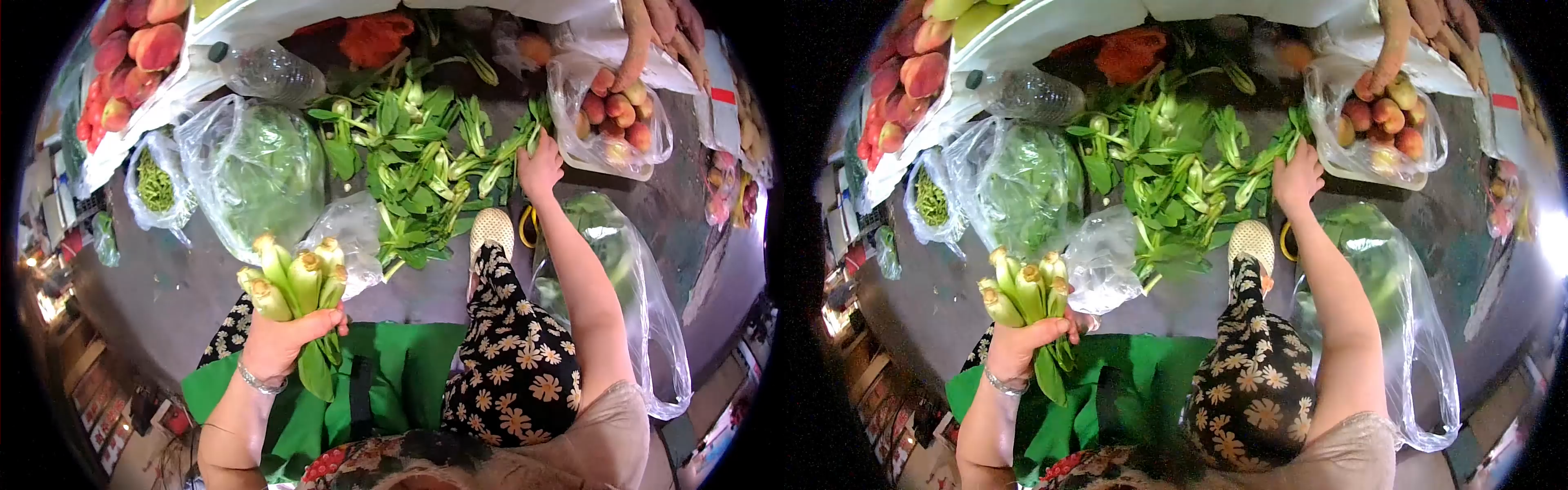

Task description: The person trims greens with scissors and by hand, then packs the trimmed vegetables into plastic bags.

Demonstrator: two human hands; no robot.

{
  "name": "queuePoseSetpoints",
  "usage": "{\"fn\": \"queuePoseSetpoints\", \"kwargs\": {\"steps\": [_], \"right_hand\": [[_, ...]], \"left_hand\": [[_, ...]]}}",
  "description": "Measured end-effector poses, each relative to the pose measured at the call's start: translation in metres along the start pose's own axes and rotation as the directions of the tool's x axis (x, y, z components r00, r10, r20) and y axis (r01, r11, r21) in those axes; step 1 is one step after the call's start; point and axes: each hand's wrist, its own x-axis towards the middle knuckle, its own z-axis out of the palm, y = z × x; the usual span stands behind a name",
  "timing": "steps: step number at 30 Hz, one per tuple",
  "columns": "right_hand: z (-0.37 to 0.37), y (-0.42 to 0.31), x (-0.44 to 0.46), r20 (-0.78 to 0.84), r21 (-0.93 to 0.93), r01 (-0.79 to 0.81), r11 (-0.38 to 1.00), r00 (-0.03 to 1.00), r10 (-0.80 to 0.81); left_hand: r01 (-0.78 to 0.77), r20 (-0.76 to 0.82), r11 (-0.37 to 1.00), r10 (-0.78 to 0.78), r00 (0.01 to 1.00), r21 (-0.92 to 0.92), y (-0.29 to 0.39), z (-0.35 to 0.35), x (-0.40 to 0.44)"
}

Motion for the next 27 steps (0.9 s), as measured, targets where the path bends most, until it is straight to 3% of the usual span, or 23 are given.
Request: {"fn": "queuePoseSetpoints", "kwargs": {"steps": [1,4,7,9,11,13,15,17,19,23,25,27], "right_hand": [[0.002,0.002,-0.002,0.001,-0.007,-0.008,1.000,1.000,0.008],[0.016,0.009,0.003,0.007,0.049,-0.228,0.972,0.974,0.228],[0.020,0.017,0.019,0.075,0.117,-0.157,0.981,0.986,0.149],[0.026,0.019,0.017,-0.020,0.104,-0.068,0.992,0.997,0.070],[0.026,0.014,0.013,0.095,0.517,-0.051,0.854,0.996,0.002],[0.011,-0.008,-0.005,0.091,0.699,0.088,0.710,0.973,-0.211],[-0.006,-0.034,-0.020,0.344,0.860,-0.158,0.486,0.882,-0.322],[-0.018,-0.054,-0.032,0.480,0.867,-0.360,0.344,0.791,-0.380],[-0.041,-0.075,-0.045,0.503,0.864,-0.414,0.285,0.728,-0.466],[-0.065,-0.101,-0.059,0.508,0.861,-0.412,0.297,0.690,-0.515],[-0.072,-0.105,-0.062,0.541,0.841,-0.394,0.372,0.608,-0.581],[-0.080,-0.110,-0.068,0.550,0.835,-0.390,0.387,0.617,-0.563]], "left_hand": [[0.008,0.007,1.000,-0.008,1.000,0.001,-0.001,0.000,0.001],[0.015,0.011,0.999,-0.015,1.000,0.030,-0.004,0.000,0.001],[0.023,-0.003,0.998,-0.022,1.000,0.052,-0.005,0.001,-0.001],[0.010,0.001,0.998,-0.011,1.000,0.058,-0.008,0.001,-0.001],[-0.004,-0.002,0.998,0.004,1.000,0.059,-0.009,0.001,-0.003],[0.008,0.003,0.997,-0.008,1.000,0.080,-0.010,0.002,-0.005],[-0.004,0.006,0.996,0.003,1.000,0.090,-0.014,0.001,-0.006],[-0.028,0.020,0.995,0.026,0.999,0.099,-0.015,0.002,-0.008],[-0.049,0.019,0.992,0.047,0.999,0.114,-0.018,0.000,-0.009],[-0.084,0.015,0.992,0.083,0.996,0.099,-0.020,-0.006,-0.007],[-0.084,0.004,0.991,0.084,0.996,0.104,-0.019,-0.007,-0.007],[-0.081,0.020,0.991,0.079,0.997,0.110,-0.019,-0.009,-0.006]]}}
